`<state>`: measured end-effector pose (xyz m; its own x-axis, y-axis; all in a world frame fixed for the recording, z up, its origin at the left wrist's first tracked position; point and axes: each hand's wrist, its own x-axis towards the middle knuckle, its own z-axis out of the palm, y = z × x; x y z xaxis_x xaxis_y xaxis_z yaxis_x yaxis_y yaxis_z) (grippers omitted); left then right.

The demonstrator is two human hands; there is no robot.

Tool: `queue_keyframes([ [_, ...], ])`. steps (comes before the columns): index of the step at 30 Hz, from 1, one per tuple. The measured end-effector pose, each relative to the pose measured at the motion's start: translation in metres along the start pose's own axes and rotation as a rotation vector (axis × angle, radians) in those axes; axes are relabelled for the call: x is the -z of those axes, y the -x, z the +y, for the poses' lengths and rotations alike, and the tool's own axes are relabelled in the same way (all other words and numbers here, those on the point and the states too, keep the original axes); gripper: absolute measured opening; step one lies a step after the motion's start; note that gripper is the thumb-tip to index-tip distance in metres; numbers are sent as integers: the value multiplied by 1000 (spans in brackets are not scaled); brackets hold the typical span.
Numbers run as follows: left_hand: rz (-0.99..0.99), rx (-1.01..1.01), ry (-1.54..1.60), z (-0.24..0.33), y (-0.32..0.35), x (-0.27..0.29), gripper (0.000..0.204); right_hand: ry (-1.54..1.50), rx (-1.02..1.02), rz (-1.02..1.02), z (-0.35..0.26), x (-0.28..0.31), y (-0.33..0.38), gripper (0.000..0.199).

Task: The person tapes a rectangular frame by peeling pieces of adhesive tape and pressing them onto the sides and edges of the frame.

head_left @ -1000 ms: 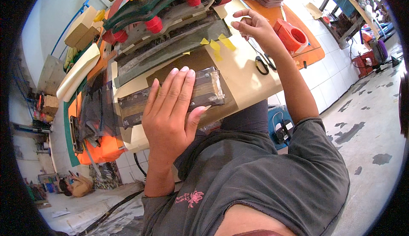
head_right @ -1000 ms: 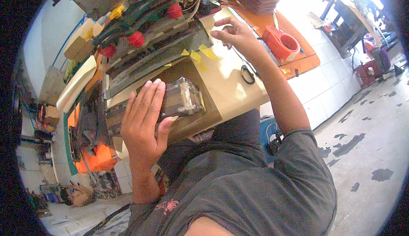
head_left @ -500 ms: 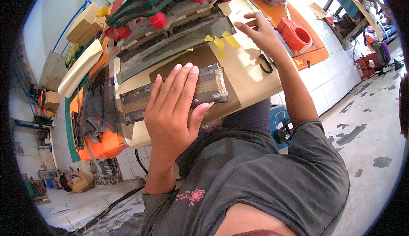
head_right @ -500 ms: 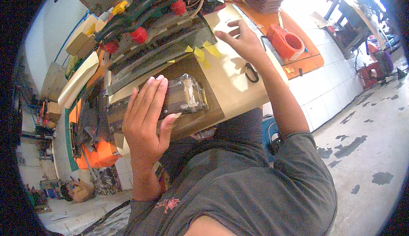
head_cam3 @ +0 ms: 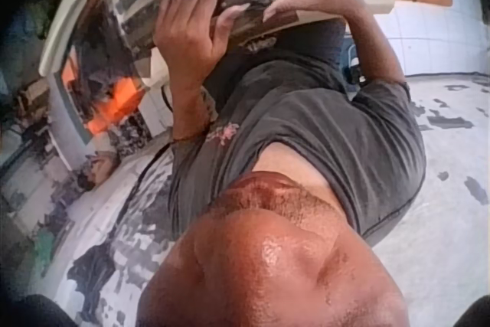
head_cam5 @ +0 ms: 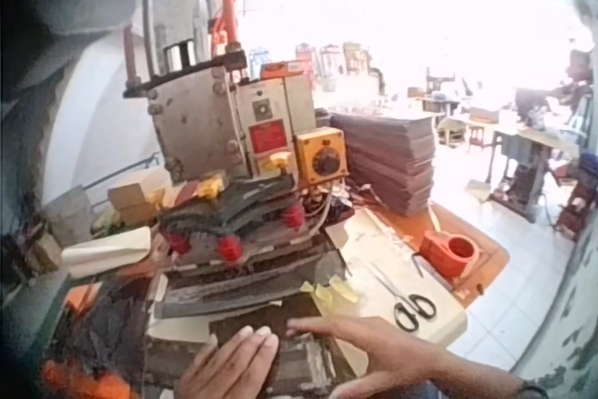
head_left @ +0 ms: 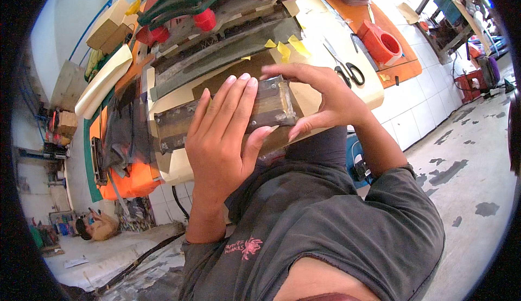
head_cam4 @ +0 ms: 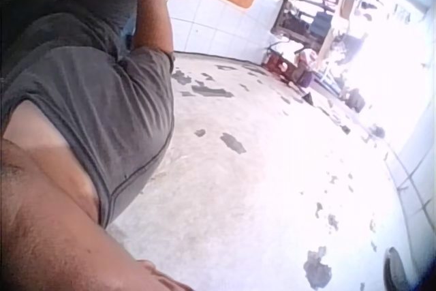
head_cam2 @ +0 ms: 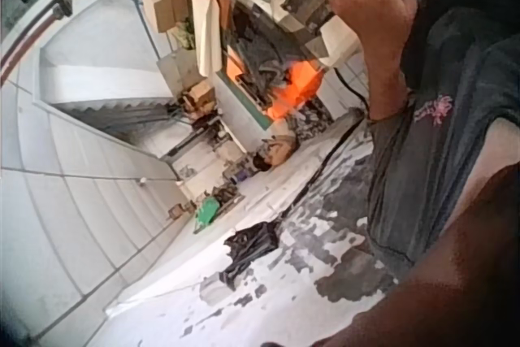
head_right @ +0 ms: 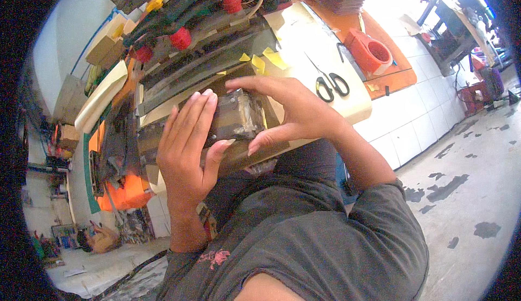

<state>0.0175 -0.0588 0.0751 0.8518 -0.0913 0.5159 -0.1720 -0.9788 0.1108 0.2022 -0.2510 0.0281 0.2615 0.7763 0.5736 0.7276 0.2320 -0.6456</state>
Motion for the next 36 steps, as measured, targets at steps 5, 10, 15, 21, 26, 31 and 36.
queue_keyframes([
  [5,7,-4,-12,0,-2,-1,61,-63,-138,-2,7,-4,9,94],
  [10,4,-13,-35,-2,-5,-3,62,-69,-175,33,14,-9,14,93],
  [15,-14,-3,-26,0,-7,-4,63,-99,-156,81,20,-14,19,93],
  [21,1,-9,-55,0,-10,-5,62,-87,-146,95,29,-19,23,94],
  [26,0,-12,-71,-1,-10,-6,62,-123,-200,69,28,-20,24,88],
  [31,4,4,-57,-1,-9,-6,61,-121,-192,62,25,-20,22,91],
  [36,-11,18,-25,-1,-8,-2,60,-212,-146,94,25,-23,23,96],
])
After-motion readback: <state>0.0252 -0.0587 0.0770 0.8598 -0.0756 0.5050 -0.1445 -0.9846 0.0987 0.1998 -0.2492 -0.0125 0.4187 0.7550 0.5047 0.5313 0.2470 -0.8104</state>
